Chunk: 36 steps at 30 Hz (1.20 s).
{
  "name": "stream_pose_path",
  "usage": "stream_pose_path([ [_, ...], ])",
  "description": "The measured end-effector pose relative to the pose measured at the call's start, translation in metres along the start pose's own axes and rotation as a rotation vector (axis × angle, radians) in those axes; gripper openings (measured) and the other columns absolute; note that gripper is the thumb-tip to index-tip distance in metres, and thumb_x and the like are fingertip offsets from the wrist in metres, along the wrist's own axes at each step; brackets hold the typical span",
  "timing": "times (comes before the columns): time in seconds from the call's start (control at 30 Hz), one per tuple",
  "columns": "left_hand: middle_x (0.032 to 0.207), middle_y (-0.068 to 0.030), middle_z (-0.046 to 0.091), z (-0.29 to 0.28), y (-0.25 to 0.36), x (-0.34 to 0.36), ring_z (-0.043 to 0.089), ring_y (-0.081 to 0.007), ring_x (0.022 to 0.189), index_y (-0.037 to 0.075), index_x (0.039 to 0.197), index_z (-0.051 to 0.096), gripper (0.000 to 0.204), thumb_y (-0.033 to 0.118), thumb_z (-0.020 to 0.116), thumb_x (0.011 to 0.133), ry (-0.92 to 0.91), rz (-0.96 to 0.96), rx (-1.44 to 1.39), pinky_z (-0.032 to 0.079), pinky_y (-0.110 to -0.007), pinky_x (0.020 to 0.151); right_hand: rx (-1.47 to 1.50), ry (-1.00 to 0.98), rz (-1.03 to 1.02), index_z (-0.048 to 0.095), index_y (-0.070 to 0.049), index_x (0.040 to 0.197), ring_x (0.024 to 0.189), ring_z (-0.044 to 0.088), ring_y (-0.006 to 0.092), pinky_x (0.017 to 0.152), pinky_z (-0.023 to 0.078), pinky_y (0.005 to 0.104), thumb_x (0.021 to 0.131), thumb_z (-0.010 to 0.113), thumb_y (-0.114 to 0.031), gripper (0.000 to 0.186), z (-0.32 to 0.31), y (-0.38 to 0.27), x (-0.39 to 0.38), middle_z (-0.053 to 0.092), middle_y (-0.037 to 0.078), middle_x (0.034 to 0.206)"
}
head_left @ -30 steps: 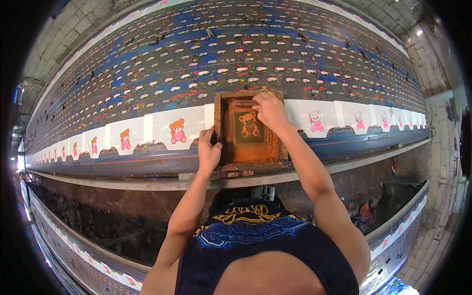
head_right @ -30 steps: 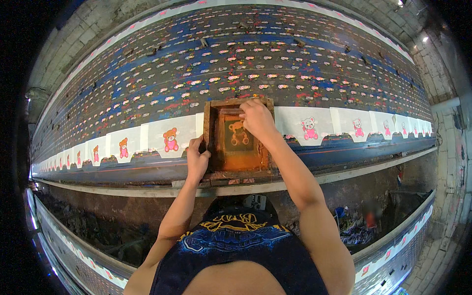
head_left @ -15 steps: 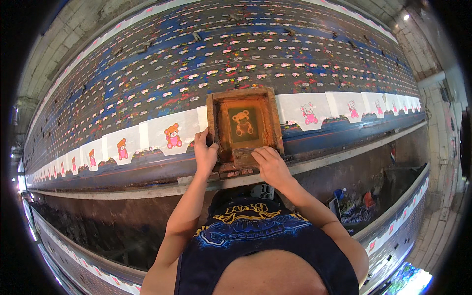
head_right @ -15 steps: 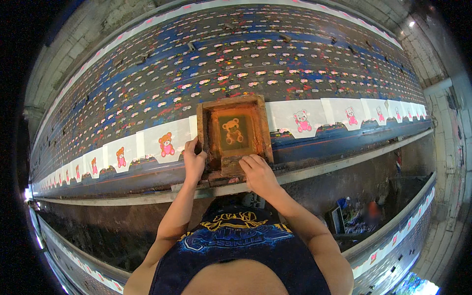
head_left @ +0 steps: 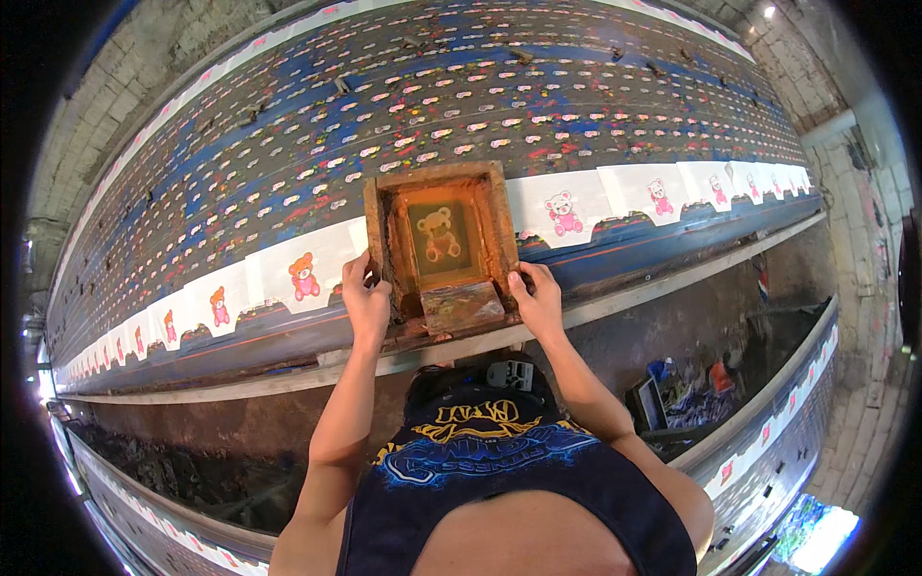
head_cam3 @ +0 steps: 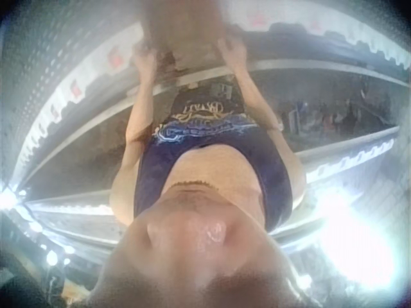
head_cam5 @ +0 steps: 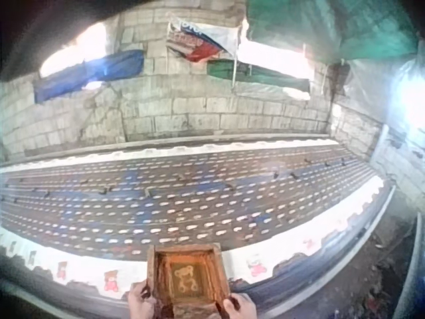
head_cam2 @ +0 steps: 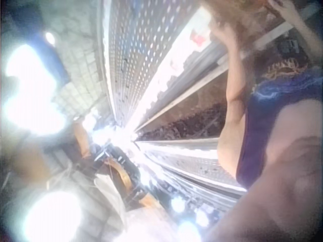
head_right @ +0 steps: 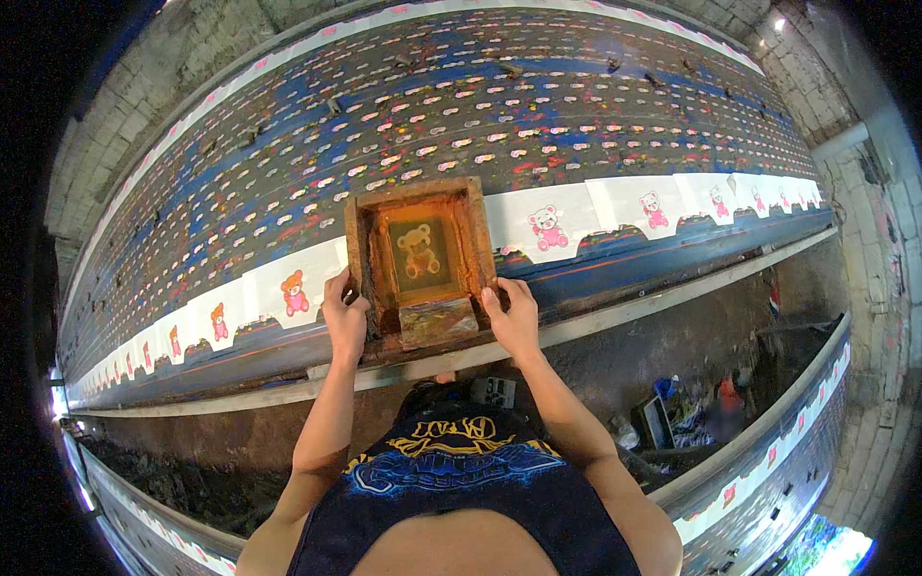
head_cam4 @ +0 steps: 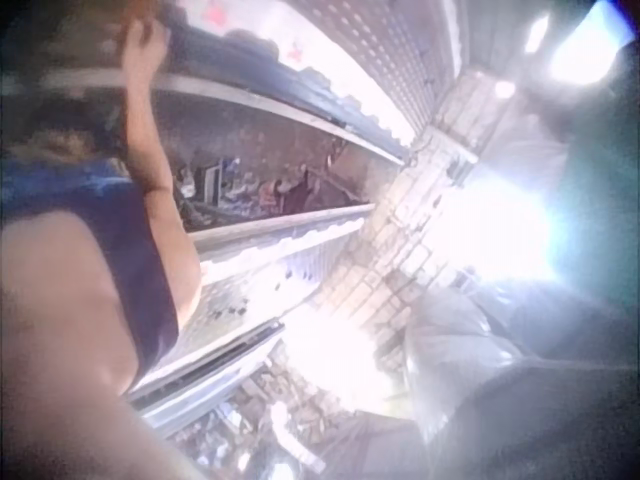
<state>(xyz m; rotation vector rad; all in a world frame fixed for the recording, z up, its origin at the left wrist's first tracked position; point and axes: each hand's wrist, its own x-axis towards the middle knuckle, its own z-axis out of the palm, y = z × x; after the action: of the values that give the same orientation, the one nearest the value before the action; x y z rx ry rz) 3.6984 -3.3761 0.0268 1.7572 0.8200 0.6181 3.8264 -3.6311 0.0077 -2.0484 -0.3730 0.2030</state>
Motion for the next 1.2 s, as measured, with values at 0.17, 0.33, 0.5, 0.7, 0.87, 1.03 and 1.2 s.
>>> stream_pose_path([
  [0.17, 0.118, -0.0118, 0.052, 0.073, 0.023, -0.014, 0.058, -0.0235, 0.109, -0.008, 0.134, 0.057, 0.059, -0.012, 0.055, 0.074, 0.007, 0.019, -0.06, 0.048, -0.032, 0.095, 0.018, -0.008, -0.033, 0.066, 0.007, 0.118, 0.101, 0.065, 0.033, 0.09, 0.051, 0.0407, 0.094, 0.071, -0.033, 0.046, -0.071, 0.022, 0.029, 0.064, 0.019, 0.112],
  [0.33, 0.121, -0.0128, 0.052, 0.163, 0.036, -0.03, 0.057, -0.0255, 0.111, -0.01, 0.134, 0.056, 0.058, -0.01, 0.056, 0.076, 0.007, 0.018, -0.095, 0.045, -0.032, 0.1, -0.031, 0.024, -0.063, 0.065, 0.009, 0.117, 0.102, 0.064, 0.0356, 0.091, 0.051, 0.0415, 0.094, 0.072, -0.037, 0.052, -0.142, 0.066, 0.062, 0.064, 0.02, 0.113],
  [0.5, 0.12, -0.0157, 0.056, 0.216, 0.037, -0.039, 0.059, -0.0274, 0.111, -0.012, 0.133, 0.055, 0.059, -0.008, 0.057, 0.075, 0.006, 0.011, 0.005, 0.045, -0.033, 0.1, -0.034, -0.02, -0.027, 0.065, 0.009, 0.117, 0.103, 0.064, 0.036, 0.09, 0.051, 0.042, 0.093, 0.072, -0.042, 0.057, -0.182, 0.101, 0.082, 0.064, 0.02, 0.113],
  [0.7, 0.118, -0.0164, 0.057, 0.228, 0.031, -0.04, 0.059, -0.0292, 0.109, -0.01, 0.133, 0.056, 0.059, -0.005, 0.058, 0.075, 0.003, 0.008, 0.083, 0.046, -0.034, 0.099, -0.043, -0.072, -0.028, 0.065, 0.009, 0.119, 0.105, 0.064, 0.0367, 0.091, 0.051, 0.0424, 0.094, 0.071, -0.044, 0.059, -0.194, 0.113, 0.087, 0.064, 0.021, 0.113],
  [0.87, 0.116, -0.0161, 0.057, 0.229, 0.035, -0.04, 0.06, -0.0284, 0.107, -0.008, 0.132, 0.057, 0.058, -0.005, 0.059, 0.075, -0.013, -0.046, 0.117, 0.047, -0.034, 0.098, -0.033, -0.09, -0.027, 0.064, 0.009, 0.12, 0.106, 0.063, 0.0383, 0.093, 0.05, 0.0444, 0.093, 0.071, -0.042, 0.059, -0.197, 0.116, 0.088, 0.063, 0.022, 0.115],
  [1.03, 0.113, -0.0156, 0.057, 0.228, 0.035, -0.04, 0.06, -0.028, 0.104, -0.01, 0.132, 0.057, 0.058, -0.005, 0.059, 0.075, -0.009, -0.009, 0.136, 0.047, -0.033, 0.095, -0.226, 0.029, -0.387, 0.062, 0.006, 0.125, 0.118, 0.055, 0.0409, 0.099, 0.046, 0.0472, 0.084, 0.081, -0.031, 0.058, -0.196, 0.089, 0.074, 0.058, 0.02, 0.123],
  [1.2, 0.112, -0.0155, 0.056, 0.227, 0.036, -0.04, 0.06, -0.0283, 0.104, -0.01, 0.133, 0.057, 0.059, -0.004, 0.059, 0.075, -0.017, -0.023, 0.125, 0.047, -0.034, 0.096, -0.327, -0.429, -0.719, 0.066, 0.0, 0.118, 0.114, 0.056, 0.0363, 0.1, 0.046, 0.0494, 0.076, 0.08, -0.016, 0.047, -0.194, 0.057, 0.061, 0.061, 0.014, 0.121],
])
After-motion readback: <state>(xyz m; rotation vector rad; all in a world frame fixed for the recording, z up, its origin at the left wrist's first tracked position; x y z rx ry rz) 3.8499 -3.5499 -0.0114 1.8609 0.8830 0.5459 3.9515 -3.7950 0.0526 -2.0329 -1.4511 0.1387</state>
